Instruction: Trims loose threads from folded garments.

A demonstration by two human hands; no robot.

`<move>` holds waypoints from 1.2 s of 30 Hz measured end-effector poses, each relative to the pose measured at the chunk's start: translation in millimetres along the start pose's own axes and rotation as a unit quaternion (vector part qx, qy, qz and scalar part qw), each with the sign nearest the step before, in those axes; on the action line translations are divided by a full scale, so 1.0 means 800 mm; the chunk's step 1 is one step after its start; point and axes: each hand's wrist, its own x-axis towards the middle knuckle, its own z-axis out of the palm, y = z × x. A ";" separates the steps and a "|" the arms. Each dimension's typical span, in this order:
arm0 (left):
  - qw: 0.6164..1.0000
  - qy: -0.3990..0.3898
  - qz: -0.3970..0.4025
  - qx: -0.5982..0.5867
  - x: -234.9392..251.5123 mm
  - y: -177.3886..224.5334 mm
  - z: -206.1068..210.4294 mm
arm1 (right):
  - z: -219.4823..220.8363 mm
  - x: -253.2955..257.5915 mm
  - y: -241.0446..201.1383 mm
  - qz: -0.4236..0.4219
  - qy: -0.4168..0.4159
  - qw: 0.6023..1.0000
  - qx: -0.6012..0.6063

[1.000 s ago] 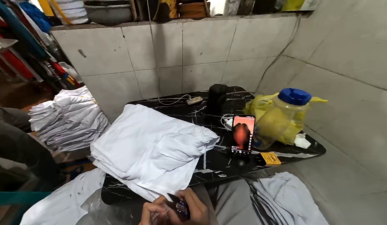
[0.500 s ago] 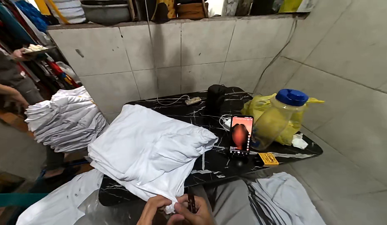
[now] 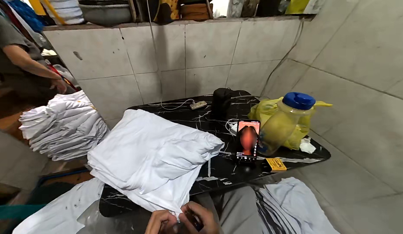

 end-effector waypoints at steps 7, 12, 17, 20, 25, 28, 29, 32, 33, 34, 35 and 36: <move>0.998 0.009 0.048 0.034 0.001 -0.002 -0.006 | -0.017 -0.001 0.001 -0.136 0.042 0.963 -0.226; 0.994 -0.014 0.073 0.078 0.002 0.001 -0.010 | -0.031 -0.004 0.001 -0.178 -0.029 0.918 -0.352; 0.993 -0.014 0.069 0.091 -0.001 0.007 -0.006 | -0.020 -0.004 -0.008 -0.161 0.002 0.917 -0.366; 0.993 -0.012 0.072 0.091 -0.001 0.005 -0.007 | -0.017 -0.004 -0.011 -0.171 -0.014 0.906 -0.387; 0.995 -0.022 0.065 0.069 -0.006 0.001 -0.009 | -0.009 -0.003 -0.015 -0.138 0.057 0.922 -0.357; 0.998 -0.020 0.050 0.044 -0.008 0.003 -0.009 | -0.001 0.000 -0.015 -0.021 0.053 0.984 -0.169; 0.998 -0.018 0.046 0.035 -0.008 0.004 -0.009 | 0.000 0.002 -0.015 0.018 0.031 0.994 -0.100; 0.999 -0.015 0.048 0.014 -0.007 0.004 -0.010 | 0.002 0.008 -0.011 0.067 0.006 0.997 0.044; 0.999 -0.020 0.045 0.018 -0.009 0.005 -0.012 | 0.002 0.010 -0.006 0.062 0.007 0.996 0.070; 0.998 -0.034 0.033 0.031 -0.012 0.007 -0.014 | 0.000 0.012 0.001 0.048 -0.001 0.995 0.092; 0.996 -0.062 0.016 0.058 -0.017 0.009 -0.016 | -0.002 0.014 0.008 0.036 -0.011 0.993 0.109; 0.988 -0.117 -0.010 0.100 -0.022 0.011 -0.020 | -0.004 0.016 0.013 0.035 -0.019 0.991 0.125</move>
